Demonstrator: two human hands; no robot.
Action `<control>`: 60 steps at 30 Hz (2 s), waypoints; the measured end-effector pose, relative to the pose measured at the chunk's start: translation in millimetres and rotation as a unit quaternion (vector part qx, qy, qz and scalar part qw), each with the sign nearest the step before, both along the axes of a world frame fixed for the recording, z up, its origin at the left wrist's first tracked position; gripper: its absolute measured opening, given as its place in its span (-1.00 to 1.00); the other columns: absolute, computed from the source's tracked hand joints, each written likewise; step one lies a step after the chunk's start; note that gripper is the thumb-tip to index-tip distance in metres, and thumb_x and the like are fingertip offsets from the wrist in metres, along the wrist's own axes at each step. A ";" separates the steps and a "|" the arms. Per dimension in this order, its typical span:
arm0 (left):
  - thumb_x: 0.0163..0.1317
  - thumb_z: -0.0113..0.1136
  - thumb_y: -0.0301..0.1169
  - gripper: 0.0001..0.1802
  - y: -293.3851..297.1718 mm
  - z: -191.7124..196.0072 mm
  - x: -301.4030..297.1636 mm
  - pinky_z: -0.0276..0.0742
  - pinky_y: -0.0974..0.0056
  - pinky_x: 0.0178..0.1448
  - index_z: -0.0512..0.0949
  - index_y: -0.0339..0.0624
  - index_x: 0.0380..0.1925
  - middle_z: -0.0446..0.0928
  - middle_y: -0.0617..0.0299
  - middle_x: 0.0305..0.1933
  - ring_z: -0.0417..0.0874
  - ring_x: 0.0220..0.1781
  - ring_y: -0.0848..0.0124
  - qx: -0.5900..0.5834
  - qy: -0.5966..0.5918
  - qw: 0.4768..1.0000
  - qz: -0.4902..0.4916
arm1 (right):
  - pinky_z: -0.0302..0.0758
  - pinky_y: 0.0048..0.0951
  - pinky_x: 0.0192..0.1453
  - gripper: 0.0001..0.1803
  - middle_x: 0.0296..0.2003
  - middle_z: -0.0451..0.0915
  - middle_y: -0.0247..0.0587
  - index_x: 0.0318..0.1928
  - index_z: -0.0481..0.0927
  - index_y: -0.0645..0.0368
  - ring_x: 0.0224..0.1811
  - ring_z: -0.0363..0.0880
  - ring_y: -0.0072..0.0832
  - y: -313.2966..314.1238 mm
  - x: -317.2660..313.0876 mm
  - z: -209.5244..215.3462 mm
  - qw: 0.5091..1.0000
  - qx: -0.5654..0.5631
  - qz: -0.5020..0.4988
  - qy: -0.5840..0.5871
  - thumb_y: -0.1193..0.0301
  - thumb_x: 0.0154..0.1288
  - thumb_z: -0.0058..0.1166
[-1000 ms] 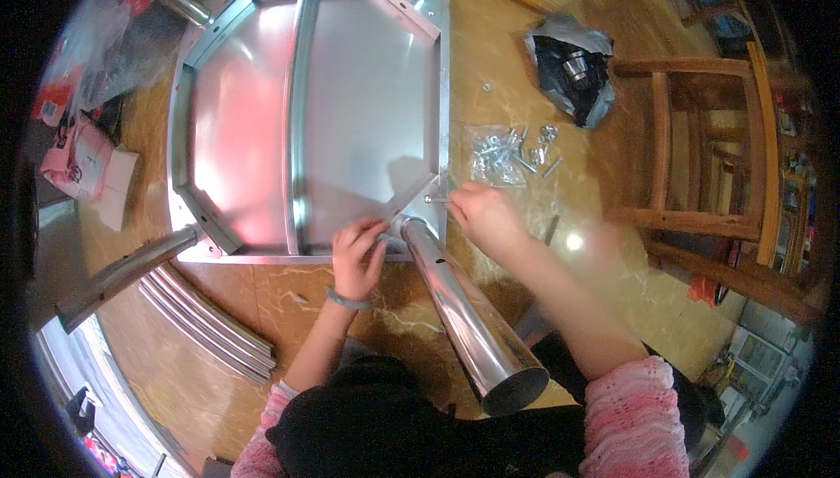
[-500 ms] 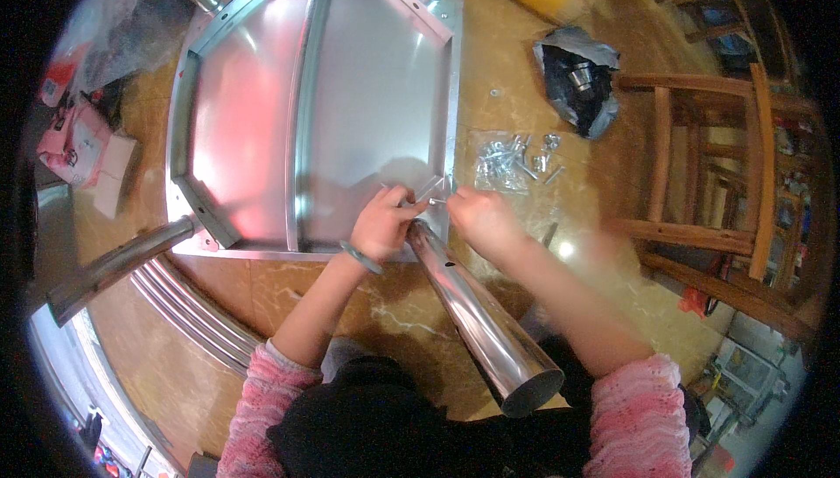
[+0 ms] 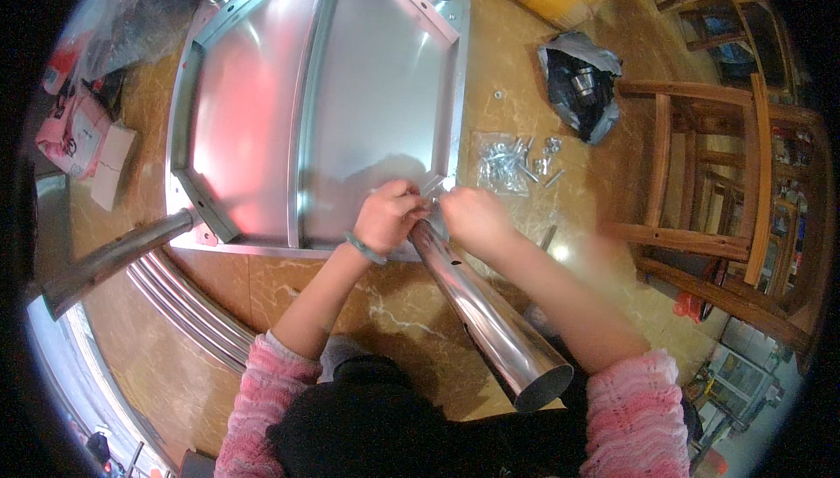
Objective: The person assembles a metal frame by inserting cylindrical legs into a rectangular base and securing them with screws and an Allen key. The person repeatedly tightens fasteners at each leg joint while sitting on the floor.
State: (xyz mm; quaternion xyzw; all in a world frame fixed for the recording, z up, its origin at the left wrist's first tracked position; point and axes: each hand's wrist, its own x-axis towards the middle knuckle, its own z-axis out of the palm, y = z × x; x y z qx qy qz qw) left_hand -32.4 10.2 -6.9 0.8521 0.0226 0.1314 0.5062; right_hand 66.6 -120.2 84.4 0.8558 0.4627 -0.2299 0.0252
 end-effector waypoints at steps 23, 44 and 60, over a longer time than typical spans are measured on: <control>-0.10 0.21 -0.50 -0.88 -4.5 3.9 29.5 0.46 0.15 -0.25 0.55 -0.20 -0.48 0.47 0.13 -0.42 0.51 -0.31 0.12 -0.064 -0.039 0.994 -0.079 | 0.52 -0.21 -0.25 -0.83 -0.41 0.57 0.01 -0.45 0.59 0.24 -0.30 0.59 -0.15 13.7 12.3 19.0 0.996 -0.084 0.024 0.013 0.43 0.11 -0.04; -0.12 0.20 -0.48 -0.90 1.4 5.2 33.1 0.45 0.13 -0.24 0.56 -0.18 -0.51 0.52 0.09 -0.44 0.52 -0.30 0.11 -0.056 -0.030 0.991 -0.122 | 0.54 -0.27 -0.32 -0.79 -0.47 0.57 -0.03 -0.44 0.59 0.28 -0.41 0.60 -0.19 22.9 17.8 19.0 0.983 -0.137 0.115 0.033 0.38 0.11 -0.04; -0.11 0.19 -0.47 -0.91 -2.4 5.1 30.7 0.43 0.09 -0.27 0.55 -0.21 -0.52 0.50 0.08 -0.43 0.51 -0.33 0.07 -0.122 -0.004 0.987 -0.104 | 0.53 -0.25 -0.30 -0.81 -0.40 0.60 -0.02 -0.49 0.59 0.25 -0.34 0.60 -0.20 19.1 15.3 9.2 0.913 -0.154 -0.279 0.256 0.41 0.08 -0.03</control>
